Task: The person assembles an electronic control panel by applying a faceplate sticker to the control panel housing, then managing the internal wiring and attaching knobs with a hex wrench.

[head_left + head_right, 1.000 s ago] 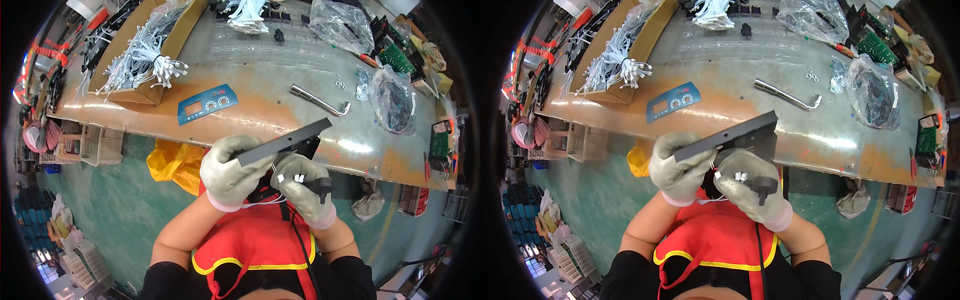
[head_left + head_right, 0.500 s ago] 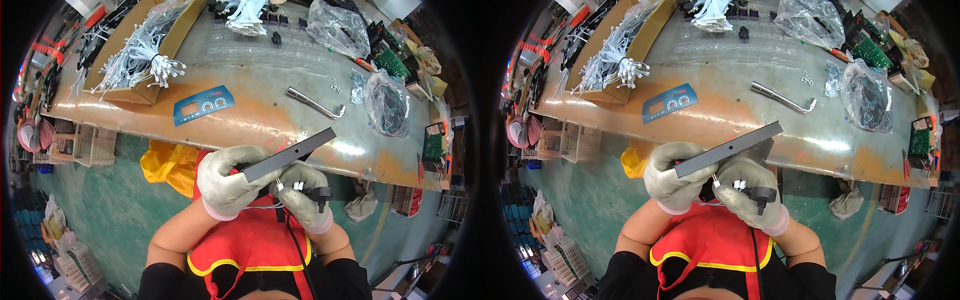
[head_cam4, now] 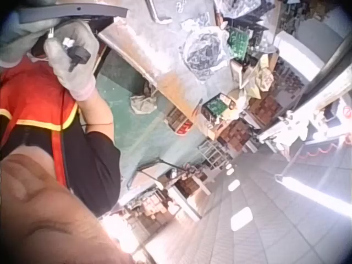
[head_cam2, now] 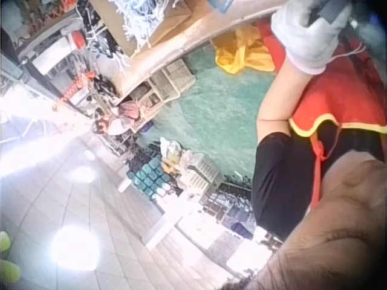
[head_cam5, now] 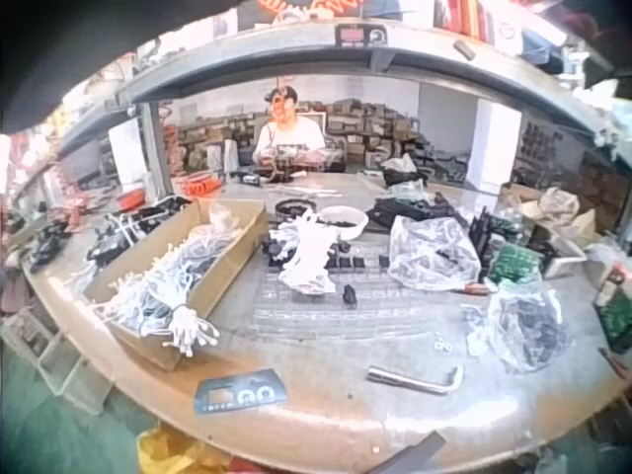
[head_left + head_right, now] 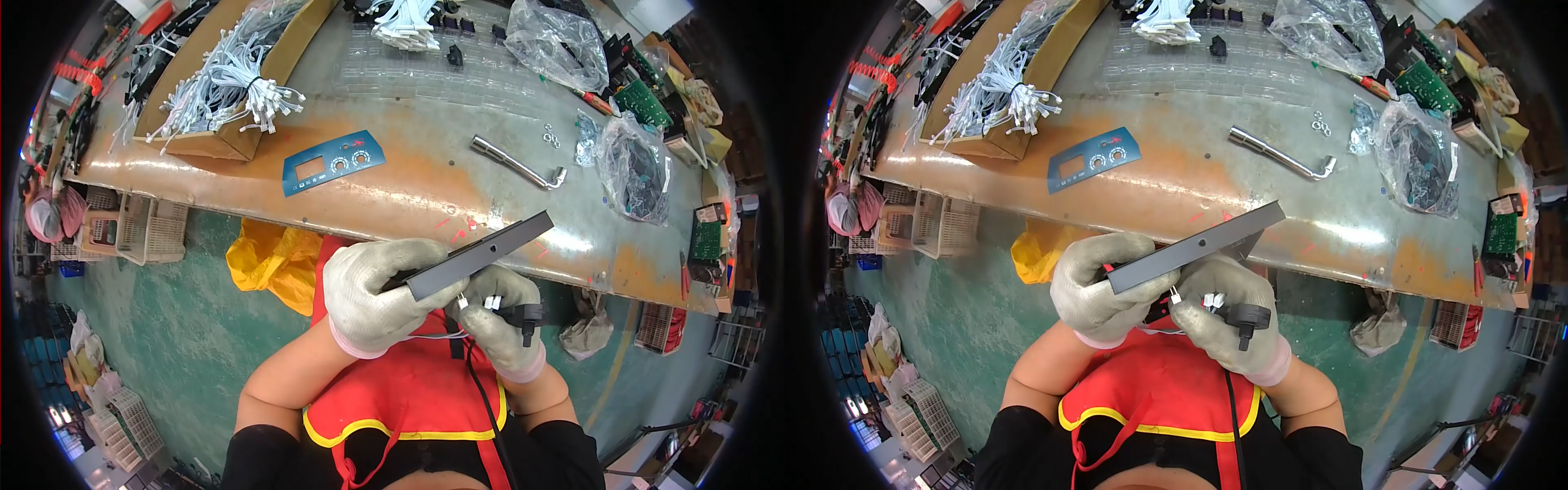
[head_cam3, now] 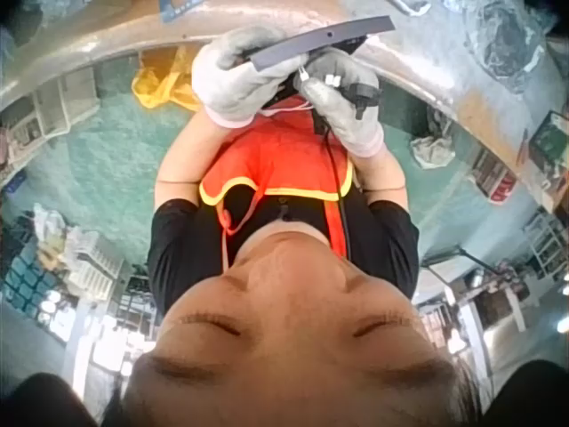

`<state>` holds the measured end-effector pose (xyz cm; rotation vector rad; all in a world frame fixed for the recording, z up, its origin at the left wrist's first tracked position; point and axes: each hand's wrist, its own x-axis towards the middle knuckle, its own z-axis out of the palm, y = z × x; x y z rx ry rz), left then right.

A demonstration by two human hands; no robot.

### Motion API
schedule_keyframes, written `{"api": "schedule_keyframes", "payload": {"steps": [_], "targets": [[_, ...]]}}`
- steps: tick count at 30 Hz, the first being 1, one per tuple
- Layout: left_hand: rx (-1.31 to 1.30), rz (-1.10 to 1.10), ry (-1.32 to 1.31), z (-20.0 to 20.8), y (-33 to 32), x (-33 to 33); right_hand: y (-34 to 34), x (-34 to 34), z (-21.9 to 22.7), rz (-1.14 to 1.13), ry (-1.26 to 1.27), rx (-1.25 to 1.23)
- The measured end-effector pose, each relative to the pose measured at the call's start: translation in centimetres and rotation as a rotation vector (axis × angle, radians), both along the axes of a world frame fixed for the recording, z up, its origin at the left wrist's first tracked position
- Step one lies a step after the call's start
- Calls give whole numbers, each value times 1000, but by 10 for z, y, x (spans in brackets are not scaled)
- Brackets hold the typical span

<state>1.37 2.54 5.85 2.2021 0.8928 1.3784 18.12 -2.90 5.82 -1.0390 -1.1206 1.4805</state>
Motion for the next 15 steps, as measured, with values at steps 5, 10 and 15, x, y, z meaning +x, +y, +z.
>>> {"api": "schedule_keyframes", "payload": {"steps": [5, 10, 15], "targets": [[-275, -35, 59, 4, -2, -4, 0, 3, 3, -3, -110, 50], [-332, -29, 90, 10, -2, -2, -1, 6, 1, 18, 56, -115], [-45, -73, 99, -3, -3, -5, -1, 9, -1, 46, 62, -106]]}}
